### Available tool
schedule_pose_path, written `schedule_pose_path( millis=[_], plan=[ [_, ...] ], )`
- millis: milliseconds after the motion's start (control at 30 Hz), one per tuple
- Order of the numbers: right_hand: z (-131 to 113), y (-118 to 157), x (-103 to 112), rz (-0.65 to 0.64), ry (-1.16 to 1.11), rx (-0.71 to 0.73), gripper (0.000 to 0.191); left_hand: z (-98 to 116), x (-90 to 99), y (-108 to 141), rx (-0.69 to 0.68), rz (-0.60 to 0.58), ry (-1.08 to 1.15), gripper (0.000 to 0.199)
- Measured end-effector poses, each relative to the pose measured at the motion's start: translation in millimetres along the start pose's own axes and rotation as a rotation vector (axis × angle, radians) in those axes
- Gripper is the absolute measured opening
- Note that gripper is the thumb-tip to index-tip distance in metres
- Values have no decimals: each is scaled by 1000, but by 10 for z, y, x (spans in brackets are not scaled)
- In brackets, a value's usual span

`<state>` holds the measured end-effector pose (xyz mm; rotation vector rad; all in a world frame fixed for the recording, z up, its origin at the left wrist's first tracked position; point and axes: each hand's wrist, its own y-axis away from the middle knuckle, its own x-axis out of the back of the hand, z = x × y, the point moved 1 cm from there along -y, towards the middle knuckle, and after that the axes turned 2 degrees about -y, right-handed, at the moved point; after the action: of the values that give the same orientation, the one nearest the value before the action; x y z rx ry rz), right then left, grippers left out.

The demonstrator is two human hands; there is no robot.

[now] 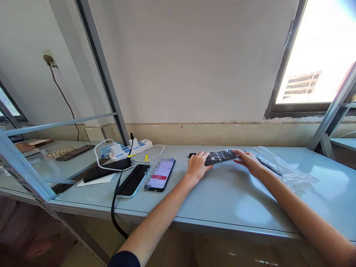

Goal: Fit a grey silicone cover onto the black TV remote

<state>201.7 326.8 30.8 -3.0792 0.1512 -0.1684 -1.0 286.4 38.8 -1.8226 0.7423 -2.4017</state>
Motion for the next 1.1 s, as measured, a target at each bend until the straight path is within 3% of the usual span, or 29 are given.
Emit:
schedule_pose_path(
  millis=[300,600,700,833,1000,1100],
  plan=[
    [31,-8,30,-79,20,7,19,-54,14,-11,28,22,6,30],
    [193,-183,189,35,-72,22,23,-32,-3,5,93,63,62,33],
    [255,-264,255,106,-41,19,31,-24,22,15,157,90,86,27],
    [257,-288,302,104,-52,61,36,-52,57,28,265,182,148,24],
    [95,-119,164,218,-267,-68,20,-101,28,39,238,380,283,29],
    [9,-19,19,190,-286,-123,15,-89,7,51,161,344,283,29]
  ],
)
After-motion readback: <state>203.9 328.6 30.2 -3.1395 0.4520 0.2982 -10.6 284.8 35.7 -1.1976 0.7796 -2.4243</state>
